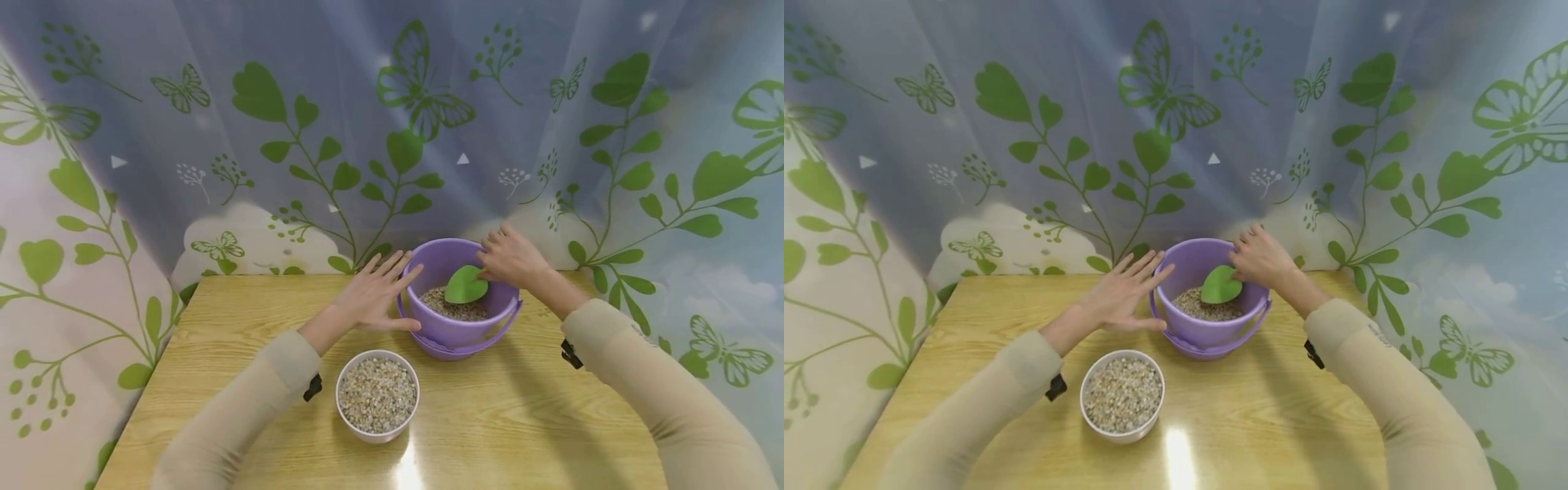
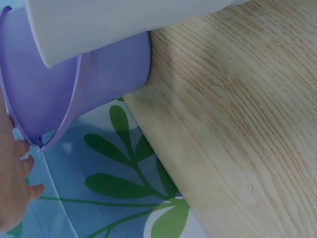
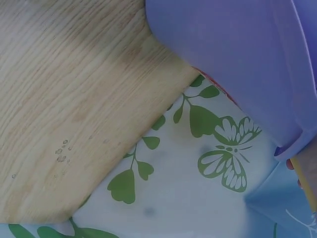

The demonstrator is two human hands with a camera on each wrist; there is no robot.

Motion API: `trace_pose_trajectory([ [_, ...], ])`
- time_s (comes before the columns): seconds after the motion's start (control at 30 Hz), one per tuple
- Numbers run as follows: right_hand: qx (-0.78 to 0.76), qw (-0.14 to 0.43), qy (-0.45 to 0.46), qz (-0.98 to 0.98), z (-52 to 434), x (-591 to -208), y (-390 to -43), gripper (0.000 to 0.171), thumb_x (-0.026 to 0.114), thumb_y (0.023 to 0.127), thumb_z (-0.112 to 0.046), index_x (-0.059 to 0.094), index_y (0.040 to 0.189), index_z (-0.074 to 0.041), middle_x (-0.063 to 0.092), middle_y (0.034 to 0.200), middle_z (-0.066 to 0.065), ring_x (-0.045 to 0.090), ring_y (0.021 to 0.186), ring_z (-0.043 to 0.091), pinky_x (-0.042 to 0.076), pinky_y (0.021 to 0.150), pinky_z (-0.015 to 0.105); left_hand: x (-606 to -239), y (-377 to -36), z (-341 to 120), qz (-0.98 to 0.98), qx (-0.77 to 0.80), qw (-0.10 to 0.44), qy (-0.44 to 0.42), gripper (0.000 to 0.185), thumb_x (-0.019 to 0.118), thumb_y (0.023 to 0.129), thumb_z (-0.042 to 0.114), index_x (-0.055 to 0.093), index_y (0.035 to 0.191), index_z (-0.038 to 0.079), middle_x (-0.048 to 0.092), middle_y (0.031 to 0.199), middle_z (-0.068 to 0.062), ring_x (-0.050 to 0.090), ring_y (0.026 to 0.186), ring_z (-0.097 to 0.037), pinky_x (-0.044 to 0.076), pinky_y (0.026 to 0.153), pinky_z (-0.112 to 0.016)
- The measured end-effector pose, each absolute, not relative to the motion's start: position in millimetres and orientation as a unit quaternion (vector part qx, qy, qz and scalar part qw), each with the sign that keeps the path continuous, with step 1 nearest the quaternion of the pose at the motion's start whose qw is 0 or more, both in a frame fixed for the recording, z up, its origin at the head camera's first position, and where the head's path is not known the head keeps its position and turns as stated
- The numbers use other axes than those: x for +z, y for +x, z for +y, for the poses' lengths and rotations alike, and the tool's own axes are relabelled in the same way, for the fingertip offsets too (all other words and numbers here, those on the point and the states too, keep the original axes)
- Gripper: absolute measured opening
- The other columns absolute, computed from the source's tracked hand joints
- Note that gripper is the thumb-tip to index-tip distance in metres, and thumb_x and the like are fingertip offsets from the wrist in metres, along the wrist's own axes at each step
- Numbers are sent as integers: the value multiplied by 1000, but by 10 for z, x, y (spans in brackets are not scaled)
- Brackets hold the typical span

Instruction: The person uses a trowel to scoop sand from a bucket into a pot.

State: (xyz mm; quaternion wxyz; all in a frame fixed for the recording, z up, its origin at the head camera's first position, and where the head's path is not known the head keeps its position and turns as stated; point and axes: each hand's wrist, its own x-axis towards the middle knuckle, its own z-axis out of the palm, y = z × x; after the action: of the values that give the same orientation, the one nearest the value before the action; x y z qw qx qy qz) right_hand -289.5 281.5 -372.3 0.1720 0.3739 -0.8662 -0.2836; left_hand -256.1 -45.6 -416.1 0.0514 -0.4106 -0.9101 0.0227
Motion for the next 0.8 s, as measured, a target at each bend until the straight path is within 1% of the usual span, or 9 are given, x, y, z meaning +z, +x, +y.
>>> trace_pose_trajectory([
  [0.07,-282,172,375,-866,2818,-3742,-2907,53,76,87,-62,72,93,-10,75,97,10,65,89,28,51,88,45,-4161,-2557,-446,-911,23,51,-408,112,42,91,88,9,172,18,6,179,-17,13,167,-35,14,136,-60],
  [0.1,-280,173,376,-866,2817,-3751,-2914,52,76,87,-62,72,93,-10,75,96,10,65,89,28,51,88,45,-4163,-2557,-442,-912,25,52,-406,112,44,92,87,9,172,18,7,179,-17,12,167,-35,14,136,-59],
  [0.3,-281,185,385,-859,2783,-3817,-2948,52,79,84,-61,75,94,-11,77,95,9,64,88,27,50,84,43,-4178,-2554,-439,-912,28,55,-406,111,43,92,87,8,172,17,5,179,-17,16,167,-36,18,135,-60],
  [0.4,-287,190,383,-857,2761,-3845,-2945,51,80,82,-61,76,94,-12,77,95,8,63,89,26,49,84,43,-4179,-2554,-447,-911,25,54,-408,114,27,90,95,8,172,17,4,179,-17,15,167,-36,20,134,-61],
  [0.53,-290,195,381,-856,2728,-3882,-2934,50,82,81,-60,76,92,-12,76,94,7,63,87,26,48,82,42,-4181,-2554,-448,-911,17,49,-409,129,-6,75,102,8,172,18,3,179,-17,12,167,-35,18,135,-61],
  [0.6,-288,192,383,-856,2713,-3900,-2934,49,82,80,-60,77,92,-12,75,93,7,63,87,26,47,81,41,-4181,-2555,-446,-911,12,48,-409,133,-11,71,102,8,172,18,3,178,-17,11,167,-35,18,135,-61],
  [0.63,-287,190,384,-857,2702,-3910,-2935,49,83,80,-60,77,91,-12,74,92,7,64,87,26,47,80,41,-4182,-2555,-447,-911,12,48,-409,129,-6,75,102,8,172,17,3,179,-17,12,167,-35,18,135,-60],
  [0.73,-284,180,384,-860,2679,-3931,-2935,48,84,80,-58,77,90,-12,73,91,7,65,87,27,46,79,40,-4183,-2552,-446,-911,10,50,-408,117,22,87,98,9,172,18,6,179,-18,14,167,-36,17,135,-60],
  [0.8,-283,173,381,-863,2663,-3939,-2936,48,84,80,-58,77,91,-12,73,92,7,65,88,27,47,80,40,-4189,-2554,-451,-911,13,55,-408,113,37,91,91,9,172,18,8,179,-18,15,166,-36,19,135,-61],
])
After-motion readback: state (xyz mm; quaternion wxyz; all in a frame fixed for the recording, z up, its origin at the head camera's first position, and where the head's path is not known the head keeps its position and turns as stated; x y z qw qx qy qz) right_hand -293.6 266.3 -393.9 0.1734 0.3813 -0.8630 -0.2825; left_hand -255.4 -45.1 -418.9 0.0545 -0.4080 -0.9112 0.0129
